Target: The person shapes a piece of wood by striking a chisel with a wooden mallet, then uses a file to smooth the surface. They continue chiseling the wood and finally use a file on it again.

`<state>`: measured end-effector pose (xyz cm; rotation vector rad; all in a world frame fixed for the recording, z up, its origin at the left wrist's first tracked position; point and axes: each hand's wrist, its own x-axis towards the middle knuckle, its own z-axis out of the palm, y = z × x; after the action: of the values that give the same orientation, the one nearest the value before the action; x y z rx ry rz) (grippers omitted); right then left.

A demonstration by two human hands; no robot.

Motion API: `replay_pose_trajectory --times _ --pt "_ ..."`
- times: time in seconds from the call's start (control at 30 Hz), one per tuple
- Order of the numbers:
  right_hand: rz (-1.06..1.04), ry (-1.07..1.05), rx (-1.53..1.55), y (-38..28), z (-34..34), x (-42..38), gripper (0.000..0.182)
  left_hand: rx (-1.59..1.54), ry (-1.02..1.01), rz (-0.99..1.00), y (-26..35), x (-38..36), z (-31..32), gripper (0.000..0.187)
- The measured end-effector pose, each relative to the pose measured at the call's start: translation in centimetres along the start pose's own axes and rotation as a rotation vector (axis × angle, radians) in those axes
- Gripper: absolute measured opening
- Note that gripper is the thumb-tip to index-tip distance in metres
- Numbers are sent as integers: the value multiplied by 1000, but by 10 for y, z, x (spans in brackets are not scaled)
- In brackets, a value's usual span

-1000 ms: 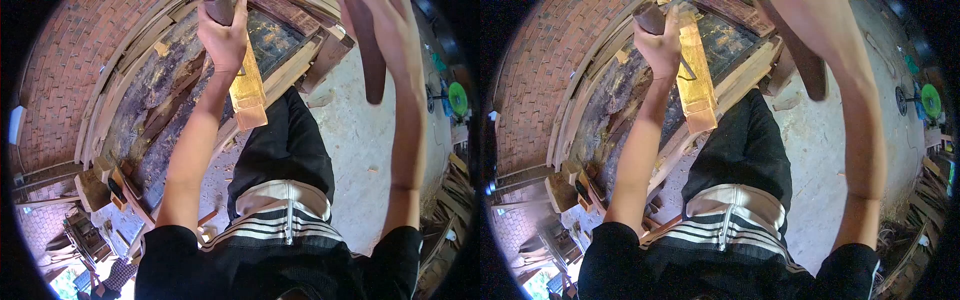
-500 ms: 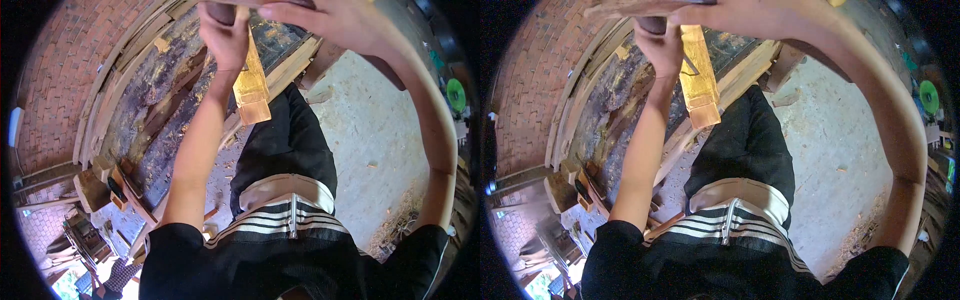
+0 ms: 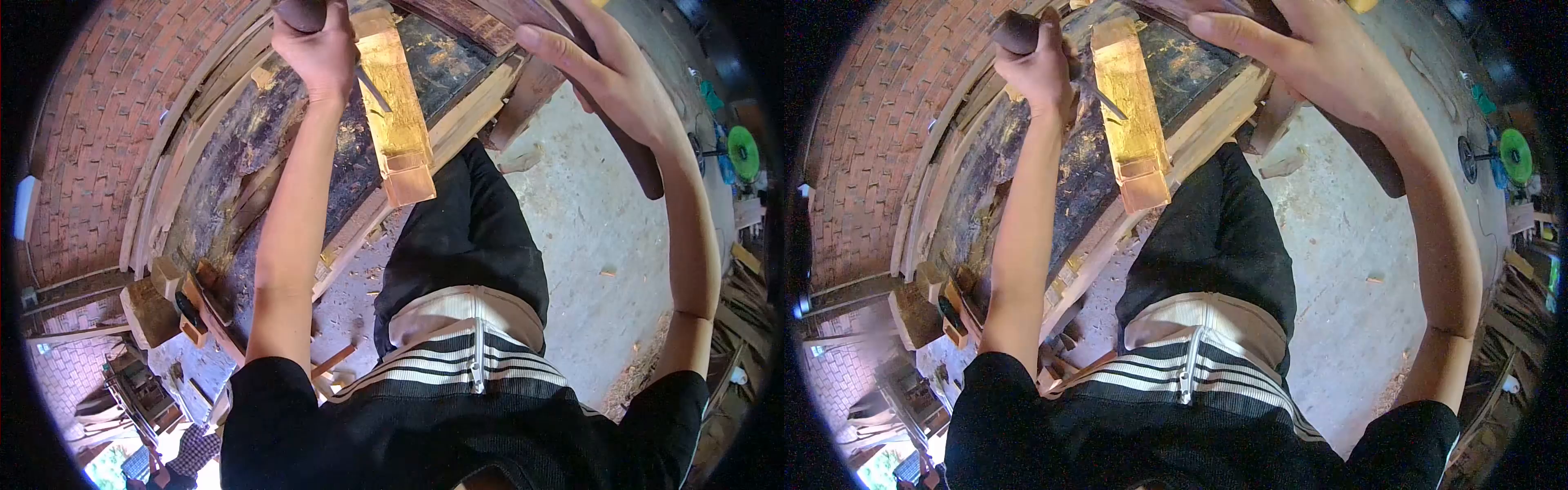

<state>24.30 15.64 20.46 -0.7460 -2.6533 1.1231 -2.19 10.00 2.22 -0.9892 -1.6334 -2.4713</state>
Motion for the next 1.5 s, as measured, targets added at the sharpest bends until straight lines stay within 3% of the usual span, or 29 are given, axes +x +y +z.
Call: replay_pose_trajectory --times 0.03,0.1,0.23,0.3,0.33,0.4,0.43,0.5,0.57,0.6,0.63,0.7,0.73,0.77,0.83,0.87,0.9,0.93,1.0,1.03,1.1,1.2,1.3,1.33,1.5 --pt "2 2 -1 5 3 -2 85 -3 7 -22 -2 5 -1 31" --pt "-269 127 -230 18 14 -8 87 7 0 -19 2 3 3 30" --pt "-267 95 -176 65 9 23 88 73 -4 10 10 0 8 30" --pt "-455 104 -392 62 9 27 88 105 -4 22 11 -2 12 29" --pt "-455 103 -392 56 7 24 88 120 -3 29 12 -3 14 29" --pt "-135 -20 -4 16 4 15 84 154 -3 42 11 -5 19 29" --pt "-131 -23 -1 18 3 22 84 172 -4 45 10 -7 21 29" --pt "-699 139 -263 16 3 38 79 195 -11 44 7 -13 28 28" --pt "-367 5 -184 -26 -19 31 75 412 80 161 5 -15 40 31" --pt "-550 264 -107 -20 -1 37 75 254 -46 159 8 -19 37 33" --pt "-550 263 -104 -17 6 49 75 257 -47 159 8 -21 36 33" --pt "-22 42 -640 -10 11 78 75 295 -105 215 7 -23 34 39" --pt "-23 45 -642 -4 12 83 75 285 -52 365 -10 -24 33 49" --pt "-115 -55 -525 2 11 83 76 277 -52 368 -10 -21 35 49" --pt "-214 -147 -420 9 5 81 76 273 -31 602 -10 -13 36 27" --pt "-172 -136 -442 9 4 77 77 215 -100 451 -10 -20 29 26" --pt "-130 -123 -463 10 4 73 77 212 -99 453 -11 -19 25 26" --pt "-132 -122 -464 11 5 66 77 204 -43 371 -12 -15 19 25" --pt "-211 -52 -147 15 8 52 78 143 44 259 -3 1 5 19" --pt "-211 -47 -141 25 10 50 78 -22 144 67 0 -2 1 19" --pt "-229 38 -135 42 8 50 79 14 261 18 -2 3 -14 21" --pt "-59 68 -184 40 2 36 79 24 281 61 5 3 -12 21" --pt "-133 110 -132 15 8 10 79 147 221 153 2 7 -4 23" --pt "-37 23 31 11 -3 12 79 209 199 159 1 8 0 25" --pt "-116 86 -109 62 0 37 80 119 92 184 -14 9 13 23"
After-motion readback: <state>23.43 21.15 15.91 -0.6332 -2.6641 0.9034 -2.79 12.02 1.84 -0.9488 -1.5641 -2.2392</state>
